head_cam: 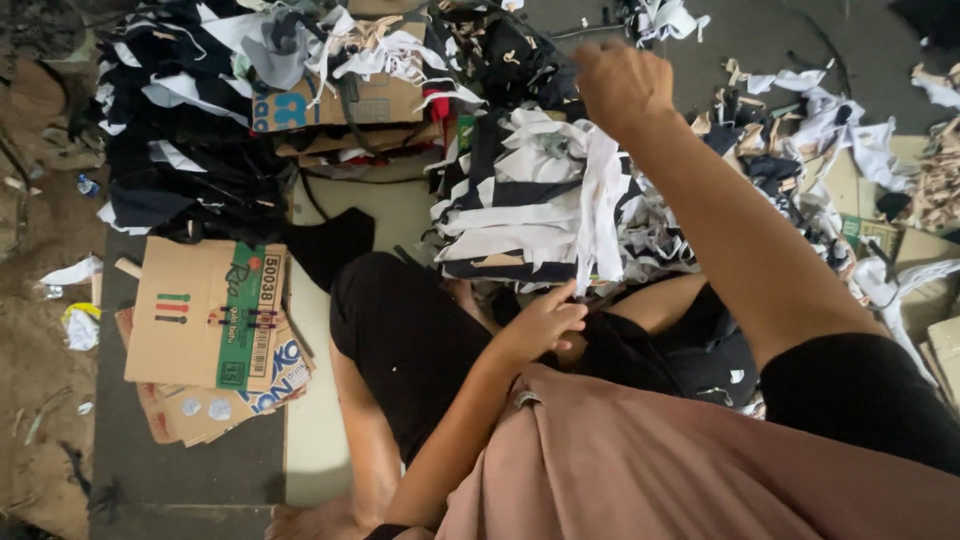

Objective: The person sits on the floor and sorts through piles of black and white fabric scraps. They pick up pieces, separate them, and place them into a pile on a cardboard box. The person also handles a larger piece of cardboard, folding it and placing it on the pile.

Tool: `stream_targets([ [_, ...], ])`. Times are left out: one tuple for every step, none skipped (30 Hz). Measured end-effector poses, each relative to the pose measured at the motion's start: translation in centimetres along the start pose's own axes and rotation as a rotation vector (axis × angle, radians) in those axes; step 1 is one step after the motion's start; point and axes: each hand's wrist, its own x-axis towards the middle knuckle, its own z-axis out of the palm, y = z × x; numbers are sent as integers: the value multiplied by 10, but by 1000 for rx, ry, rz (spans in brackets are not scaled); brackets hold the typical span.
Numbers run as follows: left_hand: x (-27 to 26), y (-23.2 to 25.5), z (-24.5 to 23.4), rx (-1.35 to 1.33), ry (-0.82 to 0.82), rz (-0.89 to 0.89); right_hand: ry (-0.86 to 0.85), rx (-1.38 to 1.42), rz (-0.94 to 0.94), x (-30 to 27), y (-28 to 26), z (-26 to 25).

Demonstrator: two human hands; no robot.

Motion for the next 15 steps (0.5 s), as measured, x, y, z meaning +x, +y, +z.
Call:
stream_targets([
  [1, -3, -4, 3, -3, -6, -3, 4, 5, -12, 3, 3],
  [3, -6, -7, -38, 28, -16, 253, 78, -143, -25, 7, 6],
  [6, -11, -8, -79, 55, -28, 506, 149, -290, -39, 13, 11],
  [10, -16, -11, -76, 49, -35, 502, 150, -281, -64, 12, 16],
  [16, -21, -15, -71, 59, -22, 532, 214, -316, -89, 11, 20],
  [22, -26, -17, -67, 69, -7, 562, 277, -351, -113, 12, 24],
  [8, -16, -8, -50, 44, -23, 559, 272, -318, -135, 16, 40],
  [-6, -5, 1, 65, 83, 110, 566, 345, -251, -157, 19, 55],
  [-20, 8, 8, 175, 128, 253, 577, 419, -195, -173, 20, 69],
  [3, 1, 9, 187, 110, 248, 581, 416, -174, -190, 34, 62],
  [26, -6, 10, 200, 82, 251, 534, 511, -85, -204, 45, 55],
  [48, -13, 10, 213, 53, 255, 485, 605, 4, -218, 56, 47],
  [57, -12, 19, 219, 40, 249, 486, 603, 19, -218, 97, 76],
  [67, -11, 28, 259, 77, 253, 498, 484, 110, -220, 137, 105],
  [78, -8, 38, 297, 115, 264, 513, 361, 196, -220, 180, 133],
])
